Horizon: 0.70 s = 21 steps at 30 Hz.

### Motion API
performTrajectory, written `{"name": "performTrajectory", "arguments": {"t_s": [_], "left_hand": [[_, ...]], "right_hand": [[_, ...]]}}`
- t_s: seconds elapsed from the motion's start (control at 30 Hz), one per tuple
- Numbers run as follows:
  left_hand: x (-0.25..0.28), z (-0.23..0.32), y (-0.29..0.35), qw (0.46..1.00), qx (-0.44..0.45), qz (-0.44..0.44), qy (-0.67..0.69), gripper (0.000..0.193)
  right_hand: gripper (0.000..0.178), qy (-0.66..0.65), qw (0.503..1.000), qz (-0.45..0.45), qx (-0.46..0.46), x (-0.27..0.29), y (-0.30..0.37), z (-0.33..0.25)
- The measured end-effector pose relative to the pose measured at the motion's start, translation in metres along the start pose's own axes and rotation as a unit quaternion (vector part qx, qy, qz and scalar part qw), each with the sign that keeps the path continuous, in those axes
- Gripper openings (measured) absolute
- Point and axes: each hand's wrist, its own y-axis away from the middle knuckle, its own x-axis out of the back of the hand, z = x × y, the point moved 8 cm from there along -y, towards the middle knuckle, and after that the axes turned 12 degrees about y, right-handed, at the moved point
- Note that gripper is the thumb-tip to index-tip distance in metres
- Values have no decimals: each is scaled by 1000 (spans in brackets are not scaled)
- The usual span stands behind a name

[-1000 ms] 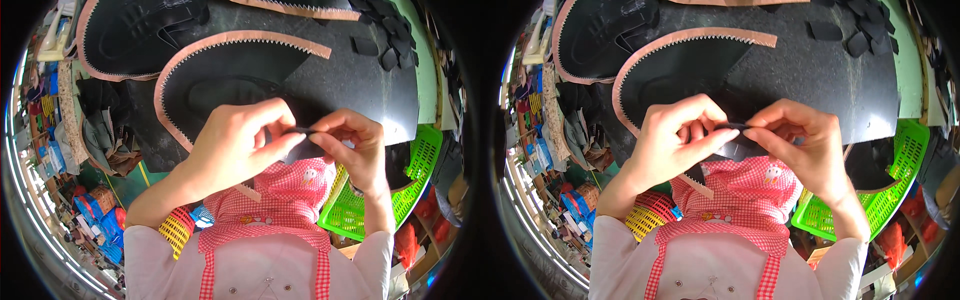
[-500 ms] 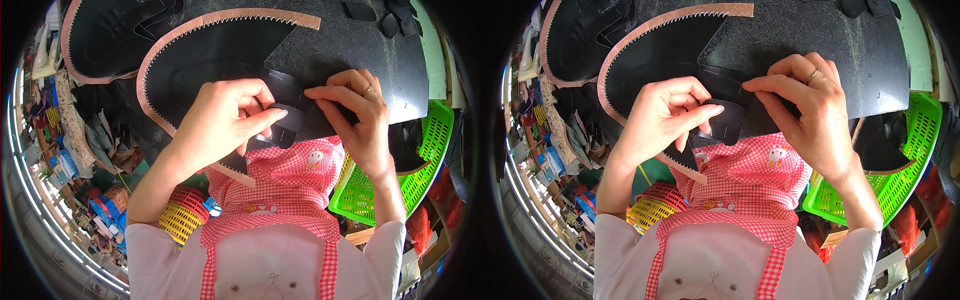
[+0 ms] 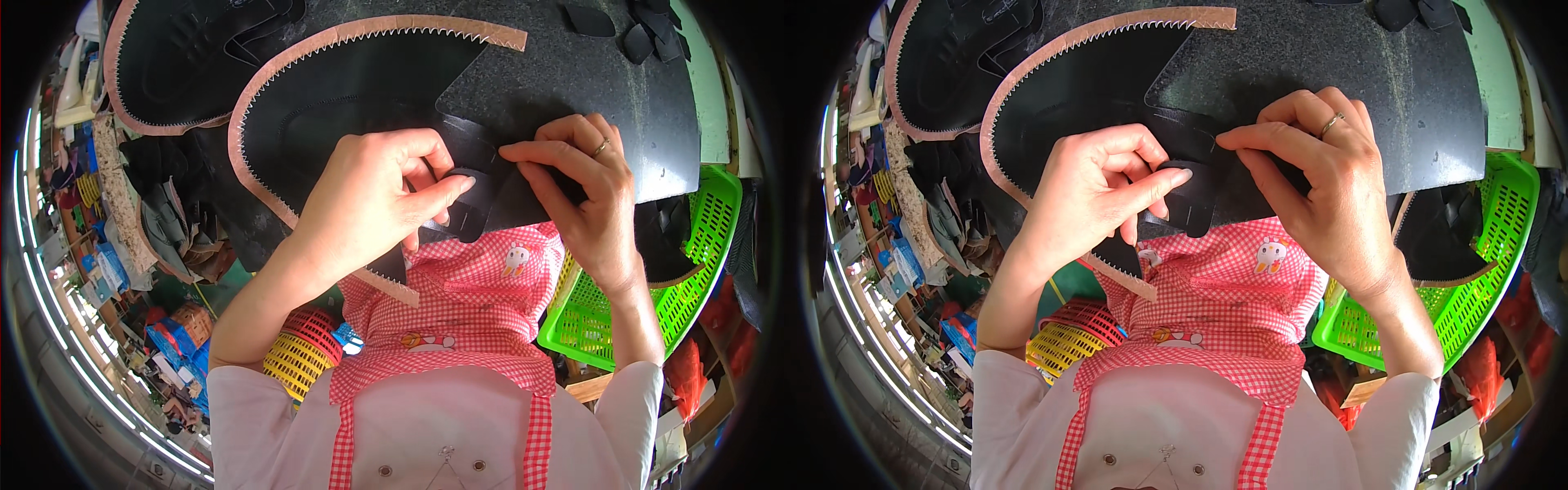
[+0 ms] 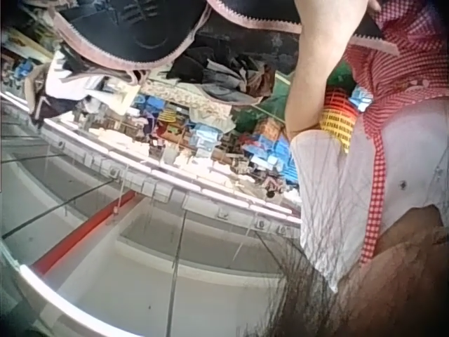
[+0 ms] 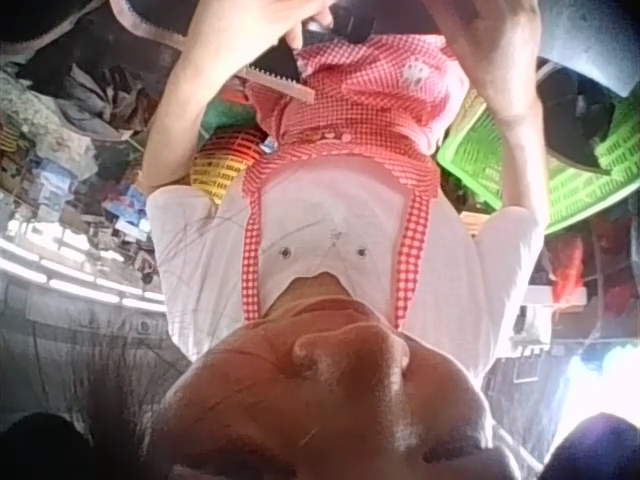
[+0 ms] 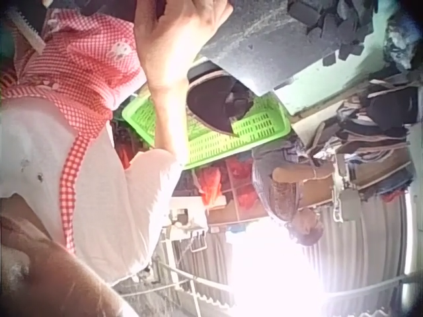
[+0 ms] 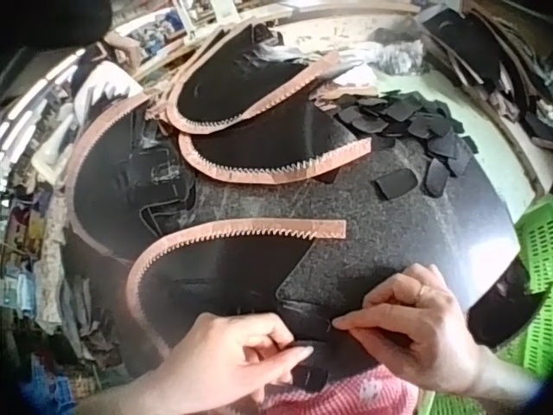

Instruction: Aligning and attaching small black material components to a shoe upper part.

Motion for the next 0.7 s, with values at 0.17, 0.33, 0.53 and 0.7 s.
{"name": "performTrajectory", "arguments": {"t_s": [0.17, 0.33, 0.53, 0.7], "left_hand": [[-2, 1, 0, 1000, -20, 5, -4, 14], [-2, -1, 2, 999, -30, 11, -2, 15], [-3, 2, 5, 997, -67, 36, -27, 18], [10, 39, 24, 890, -304, 106, -322, 25]], "right_hand": [[20, 3, 1000, -5, -6, 1, 1, -2], [21, 15, 1000, -2, -12, -1, 0, -4], [35, 73, 996, -49, -25, -6, -3, -12], [47, 100, 994, -27, -43, 1, -9, -19]]}}
